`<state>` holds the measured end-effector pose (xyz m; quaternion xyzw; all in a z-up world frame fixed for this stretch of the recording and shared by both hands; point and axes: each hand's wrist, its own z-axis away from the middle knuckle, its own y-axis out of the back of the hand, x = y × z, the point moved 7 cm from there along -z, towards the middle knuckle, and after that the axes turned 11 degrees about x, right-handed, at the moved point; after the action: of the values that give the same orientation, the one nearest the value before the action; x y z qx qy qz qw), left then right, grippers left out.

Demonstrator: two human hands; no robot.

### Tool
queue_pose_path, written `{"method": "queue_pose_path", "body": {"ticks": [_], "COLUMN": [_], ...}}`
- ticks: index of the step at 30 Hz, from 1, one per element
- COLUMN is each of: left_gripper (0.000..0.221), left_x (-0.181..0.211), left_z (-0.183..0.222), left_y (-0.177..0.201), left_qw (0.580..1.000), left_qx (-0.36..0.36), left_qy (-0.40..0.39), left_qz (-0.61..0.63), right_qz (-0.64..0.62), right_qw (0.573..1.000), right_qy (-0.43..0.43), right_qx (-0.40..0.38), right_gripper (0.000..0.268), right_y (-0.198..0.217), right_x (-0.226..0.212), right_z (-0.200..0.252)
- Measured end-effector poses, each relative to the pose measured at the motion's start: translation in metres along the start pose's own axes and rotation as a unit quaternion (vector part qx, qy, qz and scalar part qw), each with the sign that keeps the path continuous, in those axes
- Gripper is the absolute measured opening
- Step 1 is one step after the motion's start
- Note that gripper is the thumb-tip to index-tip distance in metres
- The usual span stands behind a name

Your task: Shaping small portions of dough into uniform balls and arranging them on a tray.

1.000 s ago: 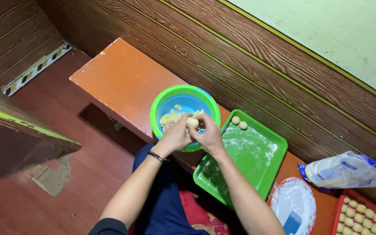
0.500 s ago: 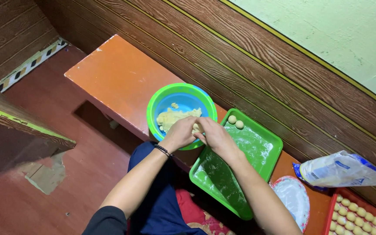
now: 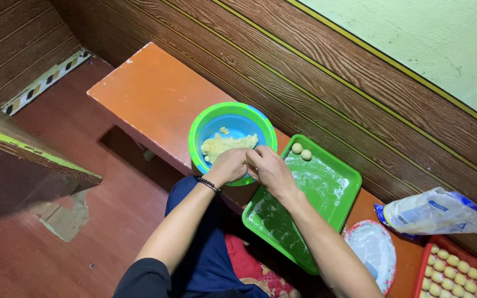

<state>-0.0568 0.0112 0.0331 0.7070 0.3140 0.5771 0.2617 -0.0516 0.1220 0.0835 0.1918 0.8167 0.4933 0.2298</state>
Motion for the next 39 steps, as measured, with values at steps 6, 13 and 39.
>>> {"method": "queue_pose_path", "body": {"ticks": [6, 13, 39], "left_gripper": [0.015, 0.029, 0.02], "left_x": [0.004, -0.027, 0.074], "left_z": [0.002, -0.001, 0.069], "left_y": [0.009, 0.001, -0.007], "left_qw": [0.998, 0.994, 0.95], "left_qx": [-0.008, 0.052, -0.044], "left_qy": [0.047, 0.095, 0.138], "left_qz": [0.045, -0.007, 0.276], "right_qz": [-0.186, -0.498, -0.442], "right_qw": [0.941, 0.695, 0.758], "right_qy": [-0.24, -0.444, -0.399], "right_qx": [0.146, 0.268, 0.264], "right_gripper": [0.029, 0.031, 0.037], "right_y": [0.002, -0.01, 0.032], "right_x": [0.016, 0.04, 0.012], "right_z": [0.028, 0.087, 0.138]}}
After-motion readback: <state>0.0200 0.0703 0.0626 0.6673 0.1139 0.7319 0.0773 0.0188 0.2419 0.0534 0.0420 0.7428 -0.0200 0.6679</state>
